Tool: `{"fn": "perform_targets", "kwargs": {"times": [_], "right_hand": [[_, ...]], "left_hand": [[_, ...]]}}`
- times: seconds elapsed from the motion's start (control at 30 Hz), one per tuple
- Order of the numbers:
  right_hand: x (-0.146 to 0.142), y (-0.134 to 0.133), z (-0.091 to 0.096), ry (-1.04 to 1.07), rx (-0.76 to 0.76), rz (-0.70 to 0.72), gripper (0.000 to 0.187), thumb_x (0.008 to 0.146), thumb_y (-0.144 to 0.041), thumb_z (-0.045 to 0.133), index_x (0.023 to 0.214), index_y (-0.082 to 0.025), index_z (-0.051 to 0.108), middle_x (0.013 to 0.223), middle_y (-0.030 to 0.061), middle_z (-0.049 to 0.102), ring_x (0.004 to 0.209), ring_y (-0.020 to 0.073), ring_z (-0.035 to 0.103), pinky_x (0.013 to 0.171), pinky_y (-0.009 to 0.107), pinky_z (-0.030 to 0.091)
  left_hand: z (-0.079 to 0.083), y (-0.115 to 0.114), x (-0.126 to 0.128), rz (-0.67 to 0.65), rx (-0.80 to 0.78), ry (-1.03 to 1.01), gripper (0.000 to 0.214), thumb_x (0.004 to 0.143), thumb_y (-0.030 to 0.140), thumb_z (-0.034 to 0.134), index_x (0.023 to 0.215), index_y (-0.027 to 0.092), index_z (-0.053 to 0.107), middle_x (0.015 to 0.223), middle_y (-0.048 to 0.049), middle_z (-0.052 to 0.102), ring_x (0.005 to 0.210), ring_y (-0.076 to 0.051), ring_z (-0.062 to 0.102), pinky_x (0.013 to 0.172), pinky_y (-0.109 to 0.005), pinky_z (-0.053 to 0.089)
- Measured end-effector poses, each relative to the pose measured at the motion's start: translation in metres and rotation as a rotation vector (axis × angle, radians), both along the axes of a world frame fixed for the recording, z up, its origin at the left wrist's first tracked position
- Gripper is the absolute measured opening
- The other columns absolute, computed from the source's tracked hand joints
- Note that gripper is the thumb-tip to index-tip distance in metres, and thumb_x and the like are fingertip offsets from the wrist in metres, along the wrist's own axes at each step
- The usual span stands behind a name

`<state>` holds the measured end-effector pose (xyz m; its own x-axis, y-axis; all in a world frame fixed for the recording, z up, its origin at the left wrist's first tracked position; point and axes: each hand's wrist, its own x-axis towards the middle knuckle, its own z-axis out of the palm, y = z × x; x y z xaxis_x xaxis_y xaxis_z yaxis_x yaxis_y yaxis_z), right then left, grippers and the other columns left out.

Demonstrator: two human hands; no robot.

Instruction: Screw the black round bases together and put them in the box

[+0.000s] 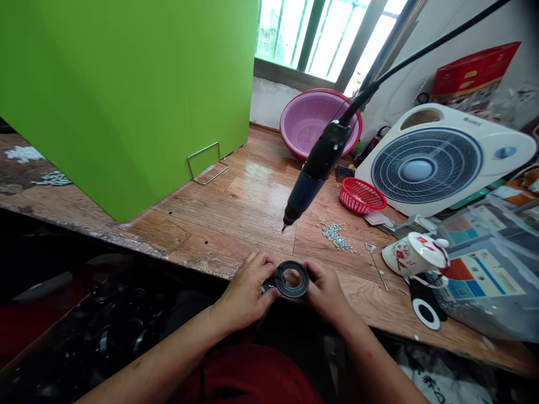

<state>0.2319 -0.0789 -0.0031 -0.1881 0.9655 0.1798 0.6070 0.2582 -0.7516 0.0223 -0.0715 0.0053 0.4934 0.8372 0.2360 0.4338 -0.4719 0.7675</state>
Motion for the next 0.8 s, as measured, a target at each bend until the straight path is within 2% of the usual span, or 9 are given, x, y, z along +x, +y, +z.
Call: {"fn": "perform_targets", "kwargs": {"times": [0.1,0.2,0.47,0.8], "right_hand": [[-0.015,-0.0052,-0.0028,0.098,-0.081,0.079,0.016,0.087,-0.034,0.055,0.086,-0.022,0.067,0.078,0.0032,0.065,0.072,0.0191,0.059,0.065,0.028,0.046],[-0.0122,-0.0062,0.0004,0.16,-0.154,0.141,0.018,0.089,-0.033,0.054,0.092,-0.022,0.068,0.082,0.0025,0.067,0.075,0.0194,0.061,0.068,0.029,0.047],[-0.0148,-0.0053,-0.0047,0.111,-0.045,0.047,0.017,0.088,-0.034,0.055,0.091,-0.021,0.066,0.081,0.0043,0.064,0.075,0.0195,0.058,0.068,0.03,0.046],[-0.0118,-0.0103,-0.0042,0.266,-0.176,0.106,0.017,0.089,-0.03,0.056,0.1,-0.024,0.068,0.09,0.0018,0.068,0.081,0.018,0.061,0.073,0.028,0.047]], "left_hand": [[0.0008,-0.002,0.0013,0.01,-0.015,-0.01,0.009,0.082,0.019,0.058,0.09,0.02,0.061,0.101,-0.0056,0.054,0.098,-0.021,0.047,0.087,-0.036,0.041],[-0.0001,-0.0032,0.002,0.028,-0.018,-0.021,0.008,0.083,0.02,0.057,0.09,0.02,0.061,0.102,-0.0057,0.054,0.099,-0.021,0.046,0.087,-0.036,0.041],[-0.0047,-0.0039,0.0022,0.035,-0.027,-0.012,0.009,0.082,0.019,0.057,0.09,0.019,0.059,0.104,-0.0069,0.053,0.101,-0.023,0.046,0.089,-0.038,0.04],[-0.0043,-0.0041,0.003,0.039,-0.034,-0.029,0.01,0.081,0.016,0.057,0.091,0.018,0.058,0.102,-0.0056,0.052,0.098,-0.021,0.045,0.087,-0.035,0.04]]}}
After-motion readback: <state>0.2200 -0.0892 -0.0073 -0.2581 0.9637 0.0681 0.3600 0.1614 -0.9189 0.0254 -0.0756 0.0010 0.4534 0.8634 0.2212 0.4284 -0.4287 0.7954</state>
